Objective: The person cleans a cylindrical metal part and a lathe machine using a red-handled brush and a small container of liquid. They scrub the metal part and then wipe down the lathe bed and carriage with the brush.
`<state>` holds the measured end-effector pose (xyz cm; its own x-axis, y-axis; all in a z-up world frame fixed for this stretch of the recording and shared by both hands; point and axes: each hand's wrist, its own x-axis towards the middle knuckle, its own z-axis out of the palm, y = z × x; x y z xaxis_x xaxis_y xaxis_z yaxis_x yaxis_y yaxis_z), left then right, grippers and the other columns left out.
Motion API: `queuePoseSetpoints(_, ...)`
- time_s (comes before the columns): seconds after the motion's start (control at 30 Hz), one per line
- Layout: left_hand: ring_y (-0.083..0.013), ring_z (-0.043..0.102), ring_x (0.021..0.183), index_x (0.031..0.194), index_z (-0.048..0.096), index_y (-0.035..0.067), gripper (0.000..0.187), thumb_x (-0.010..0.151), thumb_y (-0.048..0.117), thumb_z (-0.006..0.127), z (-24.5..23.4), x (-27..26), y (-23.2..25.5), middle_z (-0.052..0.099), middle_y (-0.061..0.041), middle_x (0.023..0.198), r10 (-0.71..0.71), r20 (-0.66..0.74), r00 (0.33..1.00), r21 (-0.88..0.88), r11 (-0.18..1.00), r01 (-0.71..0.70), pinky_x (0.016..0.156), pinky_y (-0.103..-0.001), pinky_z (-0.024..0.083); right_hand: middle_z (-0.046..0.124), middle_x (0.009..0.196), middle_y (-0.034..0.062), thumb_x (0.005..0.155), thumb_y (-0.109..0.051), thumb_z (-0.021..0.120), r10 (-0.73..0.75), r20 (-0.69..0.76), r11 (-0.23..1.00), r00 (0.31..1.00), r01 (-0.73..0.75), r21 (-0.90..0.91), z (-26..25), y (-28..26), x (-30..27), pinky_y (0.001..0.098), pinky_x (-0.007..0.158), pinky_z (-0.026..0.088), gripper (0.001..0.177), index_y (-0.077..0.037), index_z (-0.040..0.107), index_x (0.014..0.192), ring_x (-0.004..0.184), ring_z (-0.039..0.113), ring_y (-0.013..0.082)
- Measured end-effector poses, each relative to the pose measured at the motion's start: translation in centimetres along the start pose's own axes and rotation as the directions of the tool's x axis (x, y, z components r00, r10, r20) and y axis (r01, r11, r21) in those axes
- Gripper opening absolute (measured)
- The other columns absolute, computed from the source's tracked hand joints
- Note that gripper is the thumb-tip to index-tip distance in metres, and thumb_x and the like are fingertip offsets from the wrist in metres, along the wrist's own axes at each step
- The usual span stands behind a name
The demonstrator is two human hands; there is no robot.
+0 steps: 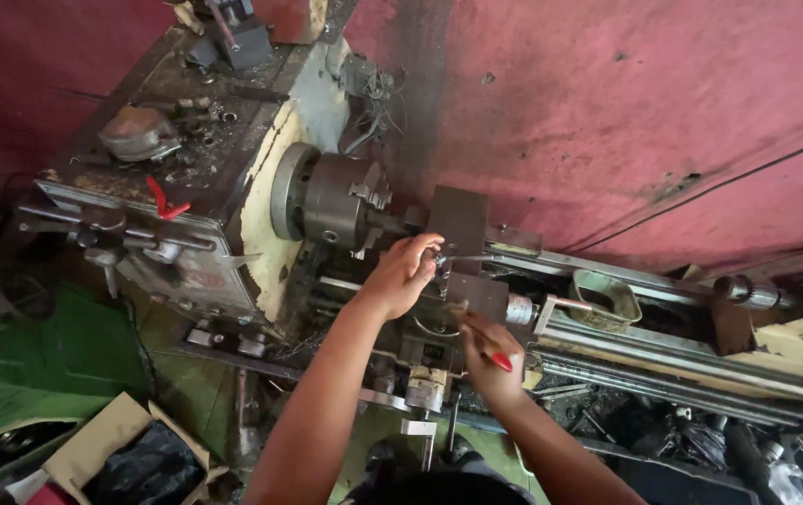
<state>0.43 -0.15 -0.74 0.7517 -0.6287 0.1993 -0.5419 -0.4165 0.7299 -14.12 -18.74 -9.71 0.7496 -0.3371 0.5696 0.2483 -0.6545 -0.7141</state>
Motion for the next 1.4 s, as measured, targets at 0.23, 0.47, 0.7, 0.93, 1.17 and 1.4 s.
queuePoseSetpoints(0.23, -0.0471, 0.043, 0.139, 0.147, 0.04, 0.025, 0.057, 0.101, 0.055, 0.024, 0.2, 0.1, -0.2, 0.063, -0.009, 0.138, 0.011, -0.014, 1.0, -0.013, 1.0, -0.011, 0.105, -0.066, 0.033, 0.081, 0.097, 0.0067, 0.08, -0.028, 0.086, -0.211, 0.092, 0.966, 0.973, 0.193, 0.175, 6.3, 2.6, -3.2, 0.04, 0.076, 0.061, 0.02, -0.021, 0.085, 0.099, 0.087, 0.077, 0.0313)
queuePoseSetpoints(0.47, -0.0478, 0.045, 0.137, 0.145, 0.044, 0.023, 0.056, 0.102, 0.051, 0.022, 0.3, -0.1, -0.9, 0.064, -0.012, 0.135, 0.038, -0.028, 0.999, -0.05, 0.998, -0.04, 0.107, -0.065, 0.035, 0.075, 0.096, 0.0008, 0.084, -0.03, 0.083, -0.384, 0.143, 0.922, 0.912, 0.387, 0.007, 5.2, -2.0, 1.3, 0.0379, 0.068, 0.062, 0.016, -0.023, 0.08, 0.098, 0.077, 0.074, 0.0273)
queuePoseSetpoints(0.7, -0.0463, 0.045, 0.139, 0.145, 0.043, 0.023, 0.053, 0.102, 0.044, 0.022, -0.8, -0.3, 0.6, 0.064, -0.015, 0.136, 0.039, -0.01, 0.999, -0.044, 0.998, -0.04, 0.109, -0.063, 0.035, 0.069, 0.086, 0.0042, 0.087, -0.023, 0.079, -0.478, 0.036, 0.873, 0.878, 0.479, -0.092, 0.1, -5.5, 3.1, 0.0384, 0.059, 0.057, 0.014, -0.016, 0.079, 0.1, 0.065, 0.068, 0.0295)
queuePoseSetpoints(0.93, -0.0494, 0.041, 0.139, 0.151, 0.042, 0.019, 0.068, 0.102, 0.055, 0.01, -1.1, -0.9, 0.9, 0.061, -0.02, 0.14, 0.053, 0.014, 0.998, -0.165, 0.985, -0.05, 0.113, -0.064, 0.032, 0.07, 0.079, 0.0055, 0.086, -0.012, 0.076, -0.661, 0.091, 0.724, 0.745, 0.665, -0.182, 1.9, 0.3, 0.5, 0.0319, 0.058, 0.056, 0.004, -0.012, 0.078, 0.09, 0.061, 0.065, 0.0244)
queuePoseSetpoints(1.17, -0.0489, 0.034, 0.144, 0.154, 0.046, 0.018, 0.072, 0.104, 0.052, 0.009, -0.1, -1.3, -0.9, 0.05, -0.023, 0.151, 0.12, -0.169, 0.978, -0.322, 0.931, -0.17, 0.119, -0.058, 0.025, 0.074, 0.094, 0.0119, 0.085, -0.017, 0.078, -0.378, 0.193, 0.897, 0.905, 0.306, 0.319, 1.1, -2.0, 0.9, 0.0413, 0.064, 0.06, 0.025, -0.008, 0.082, 0.108, 0.073, 0.072, 0.0341)
queuePoseSetpoints(1.4, -0.0382, 0.044, 0.14, 0.147, 0.053, 0.005, 0.088, 0.104, 0.066, 0.006, 2.4, -1.9, -5.4, 0.054, -0.023, 0.146, 0.022, -0.417, 0.909, -0.522, 0.812, -0.259, 0.12, -0.048, 0.028, 0.076, 0.09, 0.0124, 0.083, -0.013, 0.079, -0.33, 0.11, 0.909, 0.937, 0.284, 0.304, 1.5, -1.3, 2.5, 0.0392, 0.067, 0.06, 0.023, -0.008, 0.082, 0.106, 0.077, 0.075, 0.0332)
